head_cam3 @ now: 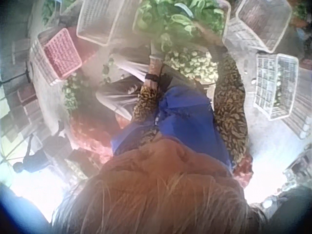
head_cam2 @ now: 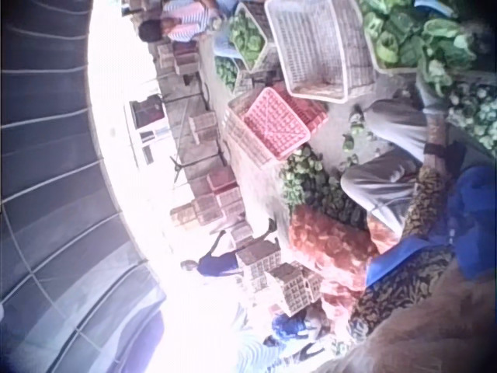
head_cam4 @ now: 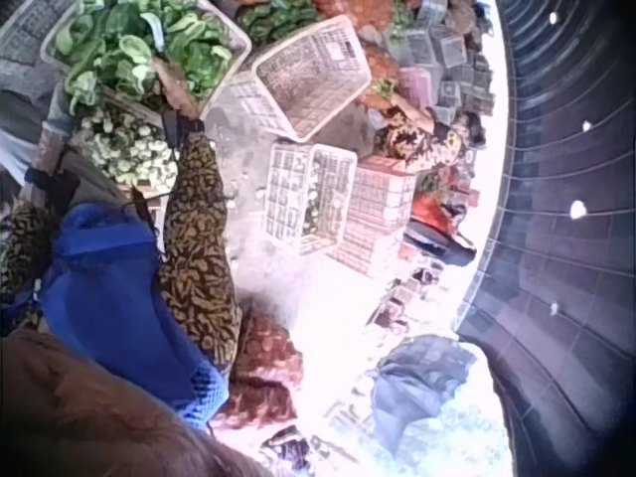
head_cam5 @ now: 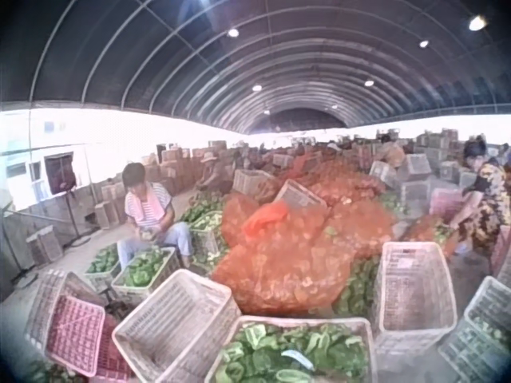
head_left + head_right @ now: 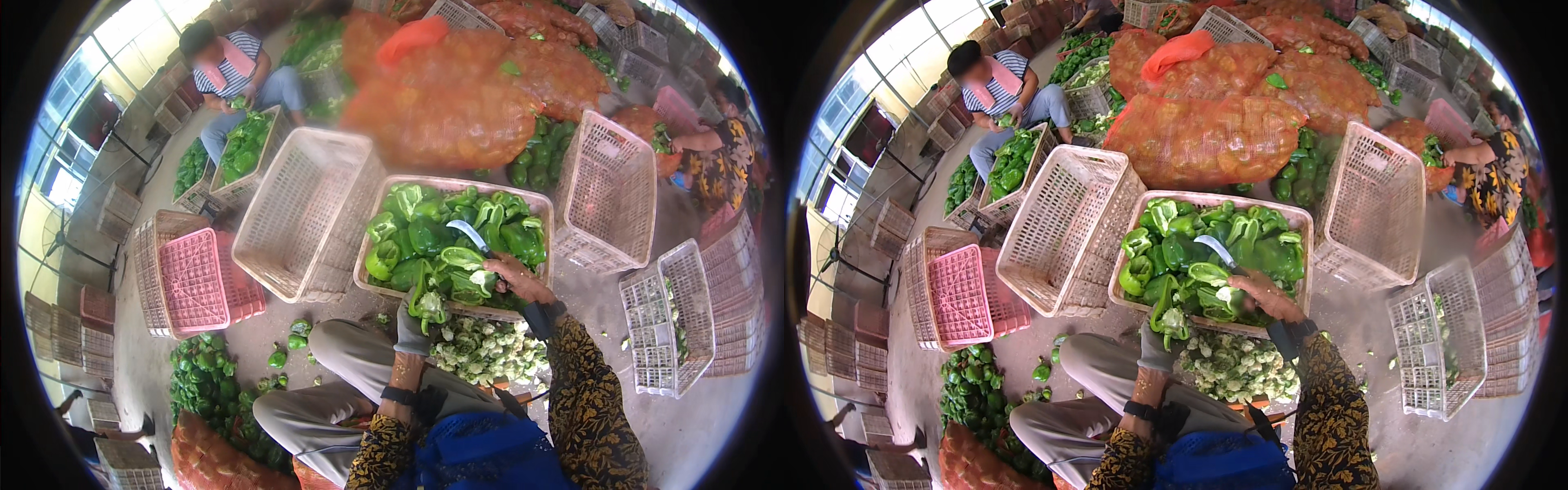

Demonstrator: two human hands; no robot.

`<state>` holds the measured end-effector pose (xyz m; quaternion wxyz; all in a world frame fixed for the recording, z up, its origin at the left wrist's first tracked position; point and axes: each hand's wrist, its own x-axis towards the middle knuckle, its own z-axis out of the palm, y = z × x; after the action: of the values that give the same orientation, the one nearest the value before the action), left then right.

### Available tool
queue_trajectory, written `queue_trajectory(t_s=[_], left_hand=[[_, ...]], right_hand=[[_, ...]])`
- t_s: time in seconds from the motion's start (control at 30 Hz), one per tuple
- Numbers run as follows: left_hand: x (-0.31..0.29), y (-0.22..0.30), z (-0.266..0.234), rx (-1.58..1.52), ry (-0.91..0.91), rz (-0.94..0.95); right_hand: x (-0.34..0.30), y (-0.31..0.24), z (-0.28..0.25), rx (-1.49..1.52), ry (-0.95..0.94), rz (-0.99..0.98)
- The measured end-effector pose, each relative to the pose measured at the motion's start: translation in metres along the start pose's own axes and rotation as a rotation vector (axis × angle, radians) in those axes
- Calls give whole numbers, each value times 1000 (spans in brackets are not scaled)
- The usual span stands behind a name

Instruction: The person trims the stems of green bell peppers using a knife, places the trimmed peppers into a basket, and reaches for more peppers from a large mesh bag on the floor.

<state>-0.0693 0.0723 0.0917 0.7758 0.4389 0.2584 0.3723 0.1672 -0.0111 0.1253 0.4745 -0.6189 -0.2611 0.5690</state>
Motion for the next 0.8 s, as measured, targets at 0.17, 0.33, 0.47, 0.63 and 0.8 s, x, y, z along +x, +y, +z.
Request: queue_trajectory(t_s=[0.17,0.33,0.47,0.63,0.8], left_hand=[[0,-5,-9,165,4,67],[-2,-4,-16,-575,-28,-330],[-6,-2,-12,-691,12,-424],[-3,19,-23,-753,32,-445],[8,3,-21,-910,-21,-425]], right_hand=[[-19,-19,-1,-154,-1,-81],[-39,-25,-39,-182,85,15],[-54,-39,-55,-214,55,20],[-50,-46,-84,-155,152,-64],[2,-44,-22,-460,318,-504]])
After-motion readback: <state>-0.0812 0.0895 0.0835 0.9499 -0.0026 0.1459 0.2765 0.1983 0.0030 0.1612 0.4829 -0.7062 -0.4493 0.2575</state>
